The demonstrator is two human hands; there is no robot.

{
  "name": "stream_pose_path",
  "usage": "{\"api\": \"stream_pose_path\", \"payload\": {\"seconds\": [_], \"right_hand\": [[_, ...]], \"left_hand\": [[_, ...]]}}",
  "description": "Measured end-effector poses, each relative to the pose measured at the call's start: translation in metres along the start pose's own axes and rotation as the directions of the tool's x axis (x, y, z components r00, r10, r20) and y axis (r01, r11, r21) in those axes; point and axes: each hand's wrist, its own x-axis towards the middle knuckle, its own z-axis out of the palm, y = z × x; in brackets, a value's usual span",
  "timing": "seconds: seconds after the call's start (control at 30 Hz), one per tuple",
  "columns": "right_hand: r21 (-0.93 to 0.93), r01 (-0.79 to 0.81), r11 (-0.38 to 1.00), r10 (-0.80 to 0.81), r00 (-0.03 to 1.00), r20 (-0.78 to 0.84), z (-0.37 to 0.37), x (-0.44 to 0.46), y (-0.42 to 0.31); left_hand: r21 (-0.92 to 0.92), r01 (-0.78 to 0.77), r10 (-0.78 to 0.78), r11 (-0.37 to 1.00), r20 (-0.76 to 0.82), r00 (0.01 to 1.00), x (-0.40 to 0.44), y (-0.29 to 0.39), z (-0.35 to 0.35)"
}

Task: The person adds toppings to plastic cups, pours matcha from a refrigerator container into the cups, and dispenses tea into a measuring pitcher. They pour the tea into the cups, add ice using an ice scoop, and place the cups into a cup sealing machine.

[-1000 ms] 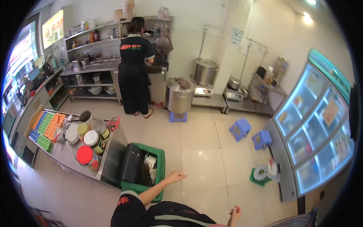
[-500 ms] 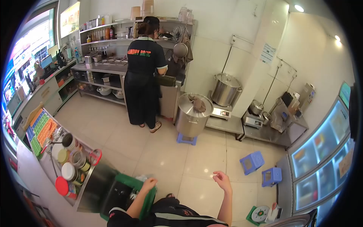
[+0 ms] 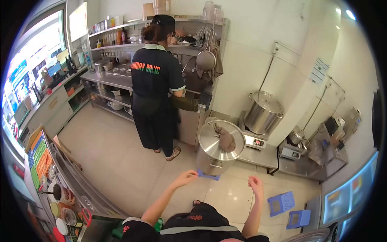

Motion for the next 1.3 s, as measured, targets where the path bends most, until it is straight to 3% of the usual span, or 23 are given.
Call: {"api": "stream_pose_path", "payload": {"seconds": [0.07, 0.13, 0.2, 0.27, 0.3, 0.4, 0.47, 0.53, 0.6, 0.67, 0.73, 0.87, 0.9, 0.97, 1.0, 1.07, 1.17, 1.2, 1.27, 1.3], "right_hand": [[0.033, 0.040, 0.999, -0.043, 0.995, 0.092, 0.022, 0.073, -0.030], [0.064, 0.078, 0.995, -0.087, 0.984, 0.154, 0.048, 0.150, -0.055], [-0.085, 0.132, 0.988, -0.108, 0.965, 0.241, 0.087, 0.224, -0.085], [-0.162, 0.330, 0.930, -0.271, 0.913, 0.305, 0.131, 0.287, -0.120], [-0.221, 0.391, 0.894, -0.304, 0.889, 0.344, 0.155, 0.314, -0.142], [-0.169, 0.463, 0.870, -0.371, 0.841, 0.393, 0.228, 0.376, -0.208], [-0.036, 0.555, 0.831, -0.489, 0.761, 0.427, 0.275, 0.420, -0.237], [0.088, 0.631, 0.771, -0.610, 0.691, 0.387, 0.317, 0.449, -0.268], [0.050, 0.671, 0.740, -0.637, 0.674, 0.375, 0.343, 0.471, -0.311], [0.015, 0.792, 0.610, -0.755, 0.576, 0.313, 0.364, 0.494, -0.345], [-0.023, 0.804, 0.595, -0.764, 0.574, 0.294, 0.369, 0.521, -0.374], [-0.250, 0.903, 0.350, -0.869, 0.412, 0.273, 0.369, 0.585, -0.429], [-0.328, 0.886, 0.327, -0.865, 0.420, 0.274, 0.368, 0.604, -0.444], [-0.498, 0.843, 0.205, -0.881, 0.380, 0.282, 0.361, 0.640, -0.475], [-0.581, 0.807, 0.108, -0.901, 0.327, 0.286, 0.358, 0.657, -0.490], [-0.636, 0.768, 0.075, -0.925, 0.292, 0.243, 0.350, 0.698, -0.516], [-0.551, 0.828, 0.106, -0.966, 0.216, 0.140, 0.338, 0.757, -0.547], [-0.542, 0.833, 0.110, -0.970, 0.209, 0.126, 0.335, 0.773, -0.560], [-0.538, 0.805, 0.249, -0.956, 0.293, -0.004, 0.330, 0.807, -0.581], [-0.508, 0.818, 0.270, -0.958, 0.283, -0.054, 0.329, 0.825, -0.593]], "left_hand": [[0.003, 0.065, -0.064, 0.998, -0.147, 0.987, 0.010, 0.012, -0.034], [0.030, -0.010, 0.018, 1.000, -0.309, 0.951, 0.025, -0.005, -0.075], [0.015, 0.015, -0.006, 1.000, -0.479, 0.878, 0.027, 0.008, -0.113], [-0.033, 0.060, -0.067, 0.998, -0.614, 0.786, 0.024, 0.030, -0.146], [-0.032, 0.064, -0.070, 0.997, -0.624, 0.778, 0.027, 0.039, -0.164], [0.056, 0.054, -0.006, 0.997, -0.636, 0.771, 0.054, 0.083, -0.227], [0.300, 0.074, 0.122, 0.951, -0.583, 0.803, 0.090, 0.136, -0.275], [0.544, -0.137, 0.421, 0.828, -0.442, 0.792, 0.140, 0.191, -0.318], [0.656, -0.312, 0.587, 0.687, -0.247, 0.771, 0.197, 0.264, -0.346], [0.705, -0.491, 0.723, 0.512, -0.044, 0.690, 0.262, 0.318, -0.367], [0.721, -0.591, 0.792, 0.361, 0.098, 0.603, 0.329, 0.358, -0.379], [0.893, -0.438, 0.901, 0.104, 0.101, 0.421, 0.460, 0.408, -0.382], [0.928, -0.366, 0.911, 0.066, 0.093, 0.401, 0.488, 0.417, -0.381], [0.954, -0.294, 0.924, 0.051, 0.067, 0.377, 0.537, 0.430, -0.385], [0.955, -0.274, 0.918, 0.115, 0.004, 0.397, 0.559, 0.435, -0.388], [0.954, -0.241, 0.905, 0.180, -0.065, 0.420, 0.596, 0.442, -0.397], [0.972, -0.106, 0.828, 0.209, -0.118, 0.548, 0.638, 0.464, -0.420], [0.976, -0.095, 0.830, 0.194, -0.112, 0.547, 0.655, 0.474, -0.427], [0.972, 0.010, 0.778, 0.237, -0.196, 0.597, 0.694, 0.491, -0.442], [0.970, 0.039, 0.752, 0.240, -0.211, 0.625, 0.712, 0.501, -0.449]]}}
